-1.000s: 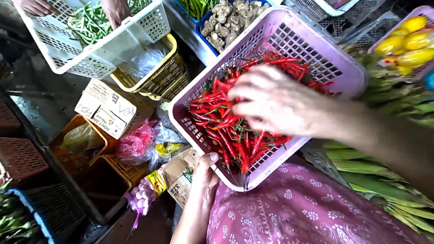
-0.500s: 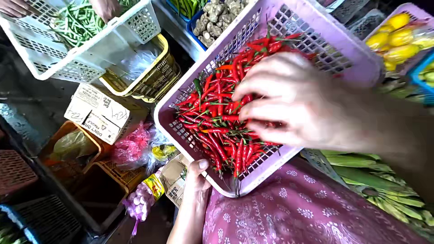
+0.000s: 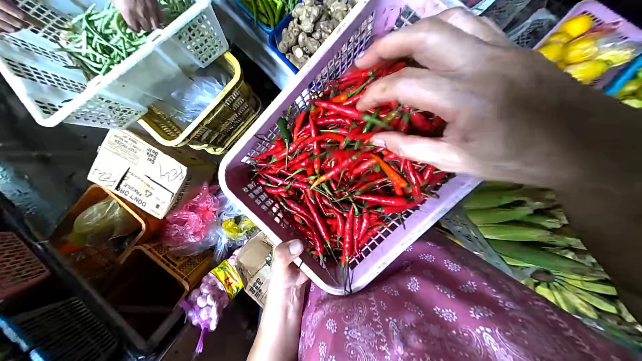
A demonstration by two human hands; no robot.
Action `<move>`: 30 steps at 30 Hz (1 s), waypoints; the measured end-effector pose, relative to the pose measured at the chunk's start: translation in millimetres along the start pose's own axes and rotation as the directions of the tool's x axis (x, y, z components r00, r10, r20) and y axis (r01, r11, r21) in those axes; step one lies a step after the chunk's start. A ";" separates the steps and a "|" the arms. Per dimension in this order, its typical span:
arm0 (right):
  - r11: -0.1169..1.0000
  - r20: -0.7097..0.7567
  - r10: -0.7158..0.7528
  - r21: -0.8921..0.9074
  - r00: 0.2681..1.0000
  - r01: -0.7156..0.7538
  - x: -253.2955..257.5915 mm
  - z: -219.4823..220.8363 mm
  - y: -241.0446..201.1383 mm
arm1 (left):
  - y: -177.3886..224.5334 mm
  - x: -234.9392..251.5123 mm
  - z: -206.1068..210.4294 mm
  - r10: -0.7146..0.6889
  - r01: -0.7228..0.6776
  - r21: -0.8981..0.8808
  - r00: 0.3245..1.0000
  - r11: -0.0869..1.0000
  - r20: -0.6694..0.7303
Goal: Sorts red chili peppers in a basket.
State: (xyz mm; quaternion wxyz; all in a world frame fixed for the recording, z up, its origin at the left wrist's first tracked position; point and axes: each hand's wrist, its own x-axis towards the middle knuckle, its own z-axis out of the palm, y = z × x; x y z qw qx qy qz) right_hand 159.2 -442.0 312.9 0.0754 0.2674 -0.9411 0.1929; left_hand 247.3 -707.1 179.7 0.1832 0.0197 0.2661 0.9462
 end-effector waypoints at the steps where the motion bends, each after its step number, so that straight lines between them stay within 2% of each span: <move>1: 1.000 -0.026 -0.017 0.003 1.000 0.017 -3.9 -0.3 -7.6 | -0.1 -0.3 -0.3 -0.001 0.001 0.001 1.000 1.000 -0.003; 3: 0.995 -0.015 -0.098 0.008 0.995 0.098 -13.2 7.9 -20.7 | -0.5 -0.5 0.0 0.003 -0.003 0.008 1.000 1.000 -0.019; 6: 0.982 0.147 -0.161 -0.071 0.976 0.173 -26.7 32.5 -22.8 | 0.2 -2.2 2.8 -0.017 0.020 0.052 0.997 0.998 -0.076; 13: 0.993 0.188 -0.111 -0.015 0.976 0.116 -23.8 41.8 -6.3 | -4.4 -0.5 1.7 -0.011 0.016 0.048 0.995 0.999 -0.096; 18: 0.990 0.228 -0.129 -0.031 0.965 0.140 -24.7 55.2 -17.0 | -6.4 -2.4 -5.4 -0.040 0.042 0.028 0.997 0.999 -0.073; 20: 0.993 0.209 -0.115 0.060 0.971 0.105 -24.1 57.0 -15.8 | -5.9 -4.1 -5.7 -0.037 0.040 0.042 0.996 0.998 -0.078; 23: 0.947 0.088 -0.008 0.321 0.996 -0.021 -20.2 44.2 -7.9 | -6.9 -4.4 -3.6 -0.024 0.031 0.062 0.994 0.998 -0.111; 25: 0.879 0.050 0.093 0.465 0.994 -0.105 -16.6 33.2 -3.2 | -6.8 -4.9 -5.1 -0.031 0.034 0.045 0.996 0.998 -0.080; 30: 0.608 0.171 0.176 0.755 0.969 -0.244 -9.5 19.7 7.4 | -4.6 -3.5 -4.2 -0.027 0.028 0.020 0.997 0.999 -0.071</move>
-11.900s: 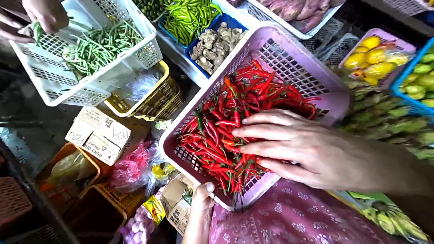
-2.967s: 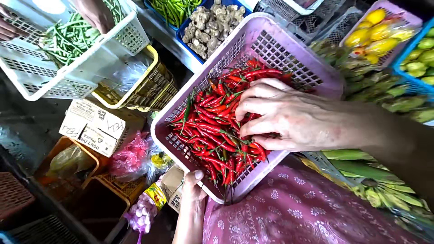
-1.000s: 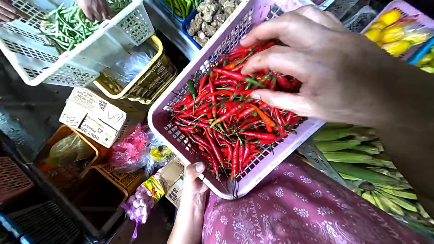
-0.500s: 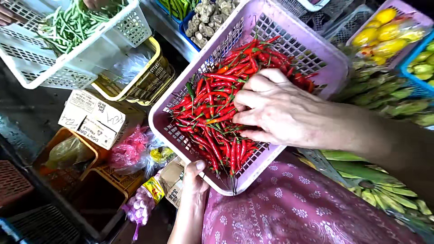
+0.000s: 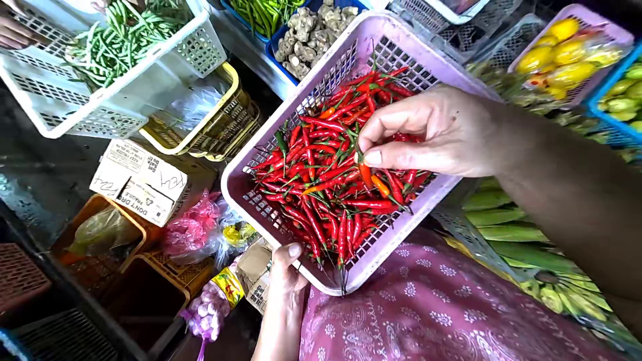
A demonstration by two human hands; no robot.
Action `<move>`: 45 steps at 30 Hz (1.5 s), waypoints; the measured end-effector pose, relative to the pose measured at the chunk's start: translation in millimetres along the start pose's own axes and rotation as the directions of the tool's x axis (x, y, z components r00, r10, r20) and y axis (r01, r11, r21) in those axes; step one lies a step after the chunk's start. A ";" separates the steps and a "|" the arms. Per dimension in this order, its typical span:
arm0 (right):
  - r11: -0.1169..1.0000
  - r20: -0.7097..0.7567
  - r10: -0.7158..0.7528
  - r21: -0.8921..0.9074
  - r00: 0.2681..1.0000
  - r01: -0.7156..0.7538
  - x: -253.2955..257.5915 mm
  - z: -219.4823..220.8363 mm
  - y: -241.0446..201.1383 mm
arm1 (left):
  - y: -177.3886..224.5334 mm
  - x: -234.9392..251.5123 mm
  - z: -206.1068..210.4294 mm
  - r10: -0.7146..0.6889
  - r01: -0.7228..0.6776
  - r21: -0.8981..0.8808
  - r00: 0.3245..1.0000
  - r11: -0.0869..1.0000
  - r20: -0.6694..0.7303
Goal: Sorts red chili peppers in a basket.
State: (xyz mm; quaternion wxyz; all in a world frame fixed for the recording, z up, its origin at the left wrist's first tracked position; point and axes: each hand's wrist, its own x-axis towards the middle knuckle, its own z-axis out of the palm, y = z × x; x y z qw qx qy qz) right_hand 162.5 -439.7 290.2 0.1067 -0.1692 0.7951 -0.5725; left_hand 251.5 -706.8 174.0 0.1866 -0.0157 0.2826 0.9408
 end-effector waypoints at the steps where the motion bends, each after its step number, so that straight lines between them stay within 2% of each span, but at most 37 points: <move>1: 0.998 0.011 0.015 0.055 1.000 -0.016 0.4 -0.8 0.0 | 0.5 0.5 0.9 0.005 -0.005 0.008 1.000 1.000 -0.004; 5: 0.989 0.035 0.051 0.138 0.998 -0.056 1.3 -1.8 0.1 | 1.8 3.1 4.8 0.020 -0.018 0.056 0.999 0.998 -0.044; 9: 0.972 0.020 0.087 0.219 0.996 -0.089 4.4 2.4 -3.1 | 3.4 2.9 -1.2 -0.025 0.026 0.016 0.999 1.000 -0.048; 14: 0.987 -0.018 0.077 0.141 0.997 -0.074 6.5 4.1 -1.8 | 6.2 4.1 1.1 0.014 -0.011 0.038 0.997 0.999 -0.071; 18: 0.998 -0.029 0.054 0.032 0.998 -0.053 -0.2 -2.1 -7.0 | 8.5 5.7 -1.3 0.041 -0.040 0.024 0.999 0.999 -0.022; 22: 1.000 -0.048 0.012 0.010 0.999 -0.012 -7.7 -12.4 -7.4 | 11.1 8.4 -3.8 0.051 -0.051 0.018 0.998 0.999 -0.024; 24: 0.988 -0.118 -0.028 -0.153 0.993 0.009 -9.4 -12.2 -7.2 | 12.6 10.4 -2.9 0.053 -0.052 0.023 0.998 0.998 -0.028; 25: 0.940 -0.168 -0.074 -0.341 0.983 0.012 -9.4 -11.6 -6.3 | 13.0 10.6 -1.1 0.054 -0.053 0.020 0.997 0.998 -0.049; 26: 0.839 -0.210 -0.131 -0.544 0.969 -0.004 -8.7 -10.6 -5.2 | 13.2 10.4 0.8 0.056 -0.055 0.018 0.996 0.998 -0.072; 27: 0.744 -0.223 -0.175 -0.668 0.959 -0.020 -6.9 -8.4 -5.3 | 13.3 9.9 2.2 0.059 -0.058 0.014 0.995 0.998 -0.080; 29: 0.652 -0.167 -0.200 -0.759 0.965 0.004 0.2 0.5 -8.7 | 12.9 8.8 3.4 0.061 -0.060 0.011 0.994 0.998 -0.090; 30: 0.633 -0.096 -0.222 -0.771 0.970 0.069 3.5 11.1 -11.6 | 12.2 8.4 3.8 0.056 -0.056 0.008 0.995 0.998 -0.083; 33: 0.629 0.212 -0.295 -0.691 0.932 0.356 10.1 63.4 -6.8 | 7.5 10.1 6.9 0.046 -0.045 0.022 0.998 0.999 -0.045; 35: 0.617 0.381 -0.264 -0.640 0.886 0.459 14.6 85.0 5.0 | 3.8 10.9 7.6 0.043 -0.041 0.058 0.999 0.997 -0.032; 37: 0.625 0.410 -0.245 -0.626 0.878 0.467 17.9 80.1 8.7 | 1.9 8.0 6.5 0.026 -0.023 0.055 0.998 0.998 -0.064; 42: 0.509 0.345 -0.175 -0.770 0.922 0.385 13.4 10.7 6.1 | 0.0 3.8 -3.4 0.029 -0.026 0.045 0.998 0.999 -0.052; 45: 0.510 0.302 -0.115 -0.800 0.946 0.317 8.0 -17.4 0.6 | 2.0 4.0 -6.2 0.024 -0.021 0.052 0.998 0.998 -0.060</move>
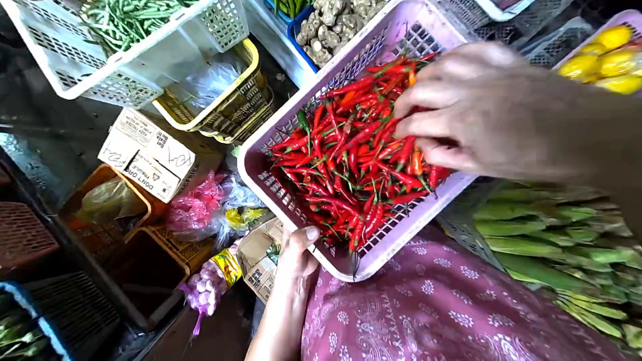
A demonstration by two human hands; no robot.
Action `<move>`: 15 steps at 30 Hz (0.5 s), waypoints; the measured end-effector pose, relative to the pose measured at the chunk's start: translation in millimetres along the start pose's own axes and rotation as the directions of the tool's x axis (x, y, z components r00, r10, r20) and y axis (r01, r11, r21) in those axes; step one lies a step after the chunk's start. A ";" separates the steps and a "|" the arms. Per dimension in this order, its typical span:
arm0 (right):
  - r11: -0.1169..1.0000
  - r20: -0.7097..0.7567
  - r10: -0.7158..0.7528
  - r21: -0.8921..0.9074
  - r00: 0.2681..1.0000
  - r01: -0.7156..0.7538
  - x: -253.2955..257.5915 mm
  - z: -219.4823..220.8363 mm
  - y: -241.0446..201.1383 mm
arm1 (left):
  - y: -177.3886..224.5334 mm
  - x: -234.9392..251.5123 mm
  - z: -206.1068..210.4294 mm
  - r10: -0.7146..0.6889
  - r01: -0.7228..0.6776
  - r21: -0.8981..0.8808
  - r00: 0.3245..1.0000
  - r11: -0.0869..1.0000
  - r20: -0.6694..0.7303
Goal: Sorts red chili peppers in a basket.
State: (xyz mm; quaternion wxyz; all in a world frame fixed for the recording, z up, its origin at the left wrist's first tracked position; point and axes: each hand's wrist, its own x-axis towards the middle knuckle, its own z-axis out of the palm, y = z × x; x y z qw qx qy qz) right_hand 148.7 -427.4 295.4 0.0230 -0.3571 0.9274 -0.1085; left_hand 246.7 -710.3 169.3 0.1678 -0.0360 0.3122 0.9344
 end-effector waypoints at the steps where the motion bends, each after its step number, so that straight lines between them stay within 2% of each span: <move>1: 1.000 -0.004 0.016 0.027 1.000 -0.016 -2.4 -4.4 2.5 | 1.5 0.4 2.0 -0.005 0.005 0.001 1.000 1.000 -0.016; 5: 0.995 -0.104 0.024 0.101 0.994 -0.013 2.3 -7.0 -16.9 | 4.7 0.7 11.6 -0.018 0.018 -0.002 0.998 1.000 -0.056; 8: 0.988 -0.157 -0.009 0.148 0.987 0.033 17.0 6.1 -44.3 | 2.6 -0.3 11.3 -0.021 0.021 -0.013 1.000 1.000 -0.004; 12: 0.977 -0.068 -0.146 0.144 0.987 0.154 26.1 43.8 -68.6 | -1.1 -0.2 13.3 0.015 -0.014 -0.004 0.997 1.000 0.075; 15: 0.987 -0.052 -0.133 0.079 0.990 0.137 21.0 39.7 -61.0 | -1.3 -4.5 19.2 0.023 -0.022 -0.014 0.998 1.000 0.062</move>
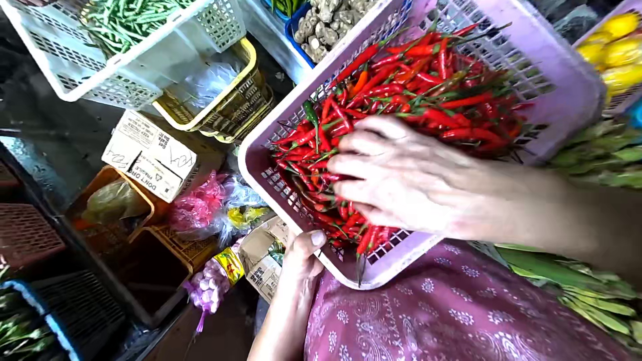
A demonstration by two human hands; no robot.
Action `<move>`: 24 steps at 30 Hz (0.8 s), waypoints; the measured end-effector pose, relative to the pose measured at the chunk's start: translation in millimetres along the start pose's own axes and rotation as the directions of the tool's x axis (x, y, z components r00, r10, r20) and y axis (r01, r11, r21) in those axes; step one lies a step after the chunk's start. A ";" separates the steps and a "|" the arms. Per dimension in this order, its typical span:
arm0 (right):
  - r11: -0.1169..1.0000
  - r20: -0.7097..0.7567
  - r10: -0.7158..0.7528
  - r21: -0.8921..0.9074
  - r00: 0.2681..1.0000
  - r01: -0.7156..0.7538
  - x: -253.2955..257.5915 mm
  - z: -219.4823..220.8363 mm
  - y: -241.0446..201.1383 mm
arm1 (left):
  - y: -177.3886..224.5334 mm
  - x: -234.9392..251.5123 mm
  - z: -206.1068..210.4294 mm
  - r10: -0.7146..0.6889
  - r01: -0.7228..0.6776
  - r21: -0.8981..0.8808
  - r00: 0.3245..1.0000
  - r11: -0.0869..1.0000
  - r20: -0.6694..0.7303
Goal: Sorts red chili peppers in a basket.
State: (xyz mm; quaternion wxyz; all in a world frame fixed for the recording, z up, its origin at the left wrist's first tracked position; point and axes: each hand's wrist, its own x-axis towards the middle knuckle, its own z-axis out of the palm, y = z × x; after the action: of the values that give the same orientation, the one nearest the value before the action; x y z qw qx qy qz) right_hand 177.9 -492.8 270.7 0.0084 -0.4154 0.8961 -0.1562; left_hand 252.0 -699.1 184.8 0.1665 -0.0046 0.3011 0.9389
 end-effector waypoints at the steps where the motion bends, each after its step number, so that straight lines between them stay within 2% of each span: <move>1: 0.999 0.016 0.020 -0.029 1.000 -0.019 -3.7 -9.2 3.2 | -0.5 -1.9 -0.4 -0.002 0.002 -0.009 1.000 1.000 0.008; 4: 0.989 0.038 0.090 -0.122 0.995 -0.085 -14.2 -35.0 10.7 | -0.8 -5.7 -3.5 0.000 -0.001 0.022 0.999 1.000 0.033; 7: 0.980 -0.012 0.121 -0.156 0.993 -0.121 -16.0 -46.9 5.7 | 1.7 -10.3 -0.6 -0.019 0.020 0.031 1.000 0.999 -0.022; 11: 0.999 -0.100 0.047 -0.009 0.994 -0.048 0.2 -21.4 -17.9 | 0.7 -10.8 1.4 -0.022 0.023 0.038 1.000 0.999 -0.011; 15: 0.998 -0.116 0.064 -0.019 0.991 -0.067 17.2 13.3 -24.8 | -1.5 -12.1 2.5 -0.018 0.018 0.043 1.000 0.999 -0.001; 21: 0.997 -0.022 0.078 -0.014 0.997 -0.078 27.9 17.7 -30.4 | -6.4 -12.1 -2.8 -0.019 0.019 0.020 1.000 1.000 -0.016; 24: 0.990 -0.113 0.094 0.112 0.989 -0.082 33.5 12.8 -26.8 | -2.8 -8.1 -6.3 -0.013 0.014 0.031 0.999 0.999 -0.030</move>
State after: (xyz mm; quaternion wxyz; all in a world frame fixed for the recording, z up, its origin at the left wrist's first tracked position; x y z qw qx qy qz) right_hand 177.7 -537.5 270.0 -0.0156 -0.3644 0.9028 -0.2279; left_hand 260.0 -703.1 178.9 0.1686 -0.0179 0.3182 0.9328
